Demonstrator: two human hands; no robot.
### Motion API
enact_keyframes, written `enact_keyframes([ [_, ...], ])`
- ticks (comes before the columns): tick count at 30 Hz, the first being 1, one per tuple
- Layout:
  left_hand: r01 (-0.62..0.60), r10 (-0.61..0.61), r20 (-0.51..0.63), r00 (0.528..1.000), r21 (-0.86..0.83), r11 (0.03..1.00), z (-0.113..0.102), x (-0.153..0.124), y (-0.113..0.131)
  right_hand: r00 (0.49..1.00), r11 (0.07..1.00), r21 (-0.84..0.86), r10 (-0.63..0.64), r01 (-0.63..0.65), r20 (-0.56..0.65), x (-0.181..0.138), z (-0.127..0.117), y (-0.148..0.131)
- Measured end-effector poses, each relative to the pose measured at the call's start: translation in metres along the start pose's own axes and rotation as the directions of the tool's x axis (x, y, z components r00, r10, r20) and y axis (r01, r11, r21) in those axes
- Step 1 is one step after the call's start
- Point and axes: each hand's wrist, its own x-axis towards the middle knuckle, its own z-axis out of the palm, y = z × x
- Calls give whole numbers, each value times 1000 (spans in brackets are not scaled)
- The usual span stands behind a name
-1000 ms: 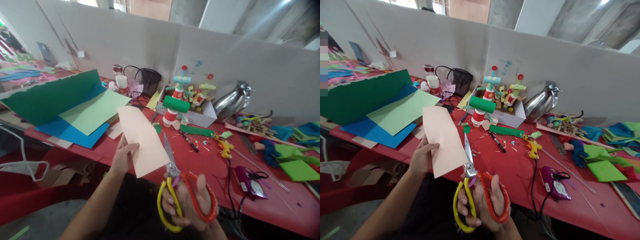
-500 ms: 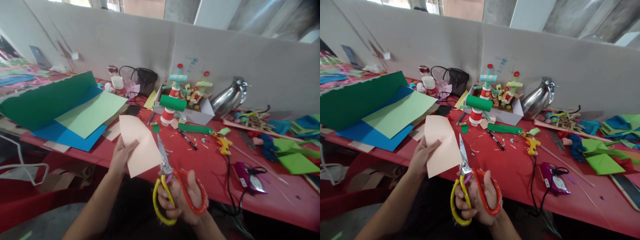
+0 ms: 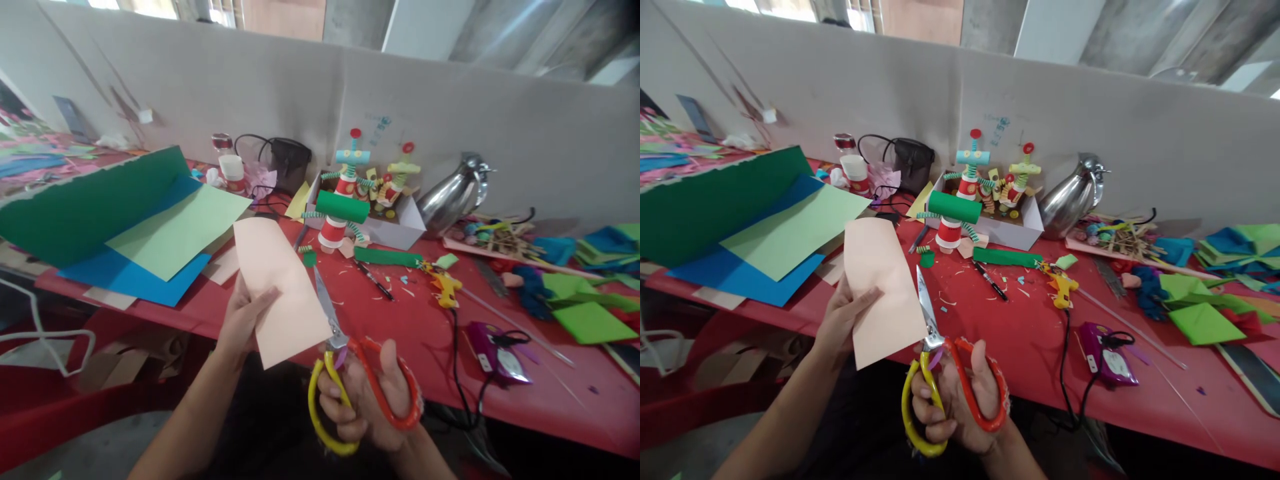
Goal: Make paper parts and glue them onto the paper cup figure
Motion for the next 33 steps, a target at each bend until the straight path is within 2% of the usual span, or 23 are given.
enact_keyframes([
  [16,37,-38,46,998,36,999,2,-12,8,999,998,-49,-40,41,13,-1,7,-4],
  [22,113,-113,-1,994,19,993,3,-25,-6,999,999,-18,-29,30,28,3,6,-5],
  [25,133,-133,27,991,6,991,3,-29,-9,999,997,-58,-41,41,3,3,6,-3],
  [29,123,-117,54,992,-106,987,0,-14,0,997,976,-208,-69,63,-18,3,8,-3],
  [31,153,-149,36,988,-160,975,-1,0,5,999,963,-265,-50,49,4,3,9,-4],
  [33,189,-189,13,982,-140,972,1,14,10,999,955,-295,-39,41,12,5,9,-5],
])
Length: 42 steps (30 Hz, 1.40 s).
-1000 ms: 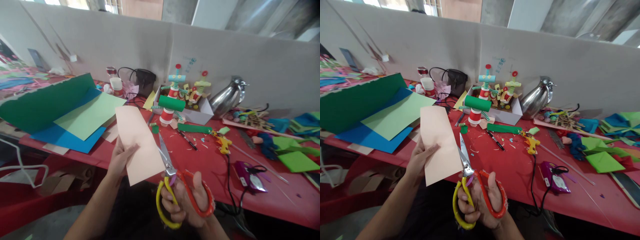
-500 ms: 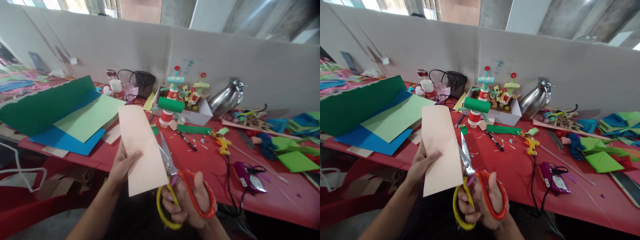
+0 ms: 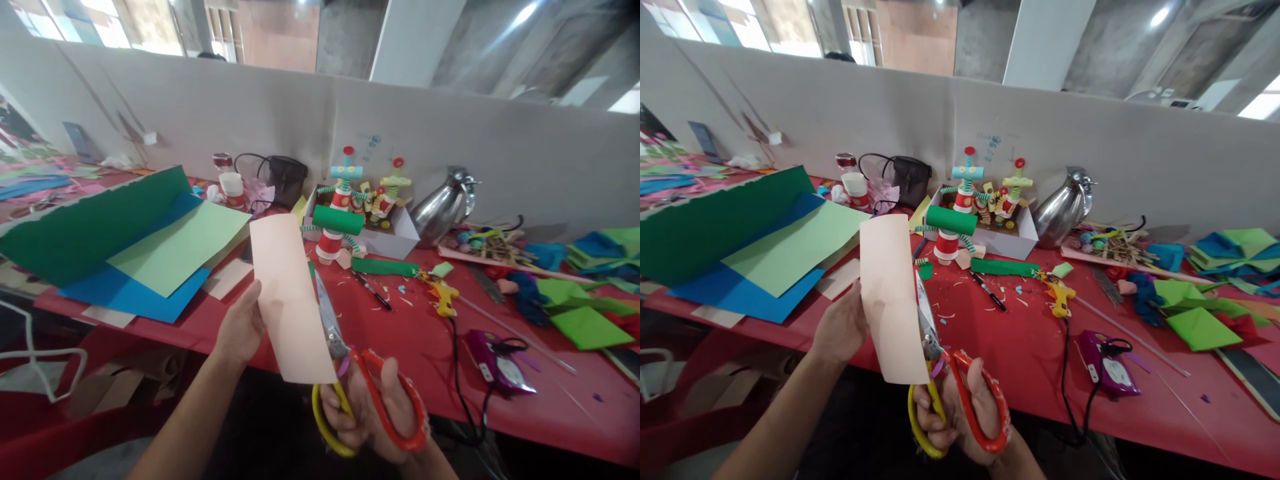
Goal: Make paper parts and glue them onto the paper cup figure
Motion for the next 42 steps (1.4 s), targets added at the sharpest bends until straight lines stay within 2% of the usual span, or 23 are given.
enact_keyframes([
  [5,-17,11,44,999,145,989,13,6,3,999,999,37,-30,32,-44,4,1,1],
  [10,-134,128,52,990,137,982,18,-10,-3,993,982,174,-53,71,-109,5,3,4],
  [20,-179,173,54,983,159,971,15,-15,2,996,984,171,-44,58,-81,-2,8,4],
  [33,-141,135,50,990,154,978,20,-22,0,996,958,280,-36,58,-84,0,6,6],
  [38,-128,121,53,991,163,978,17,-22,-1,992,953,294,-39,74,-122,-1,9,6],
  [42,-67,55,78,995,156,985,19,-26,-6,971,961,222,-118,164,-207,8,12,8],
])
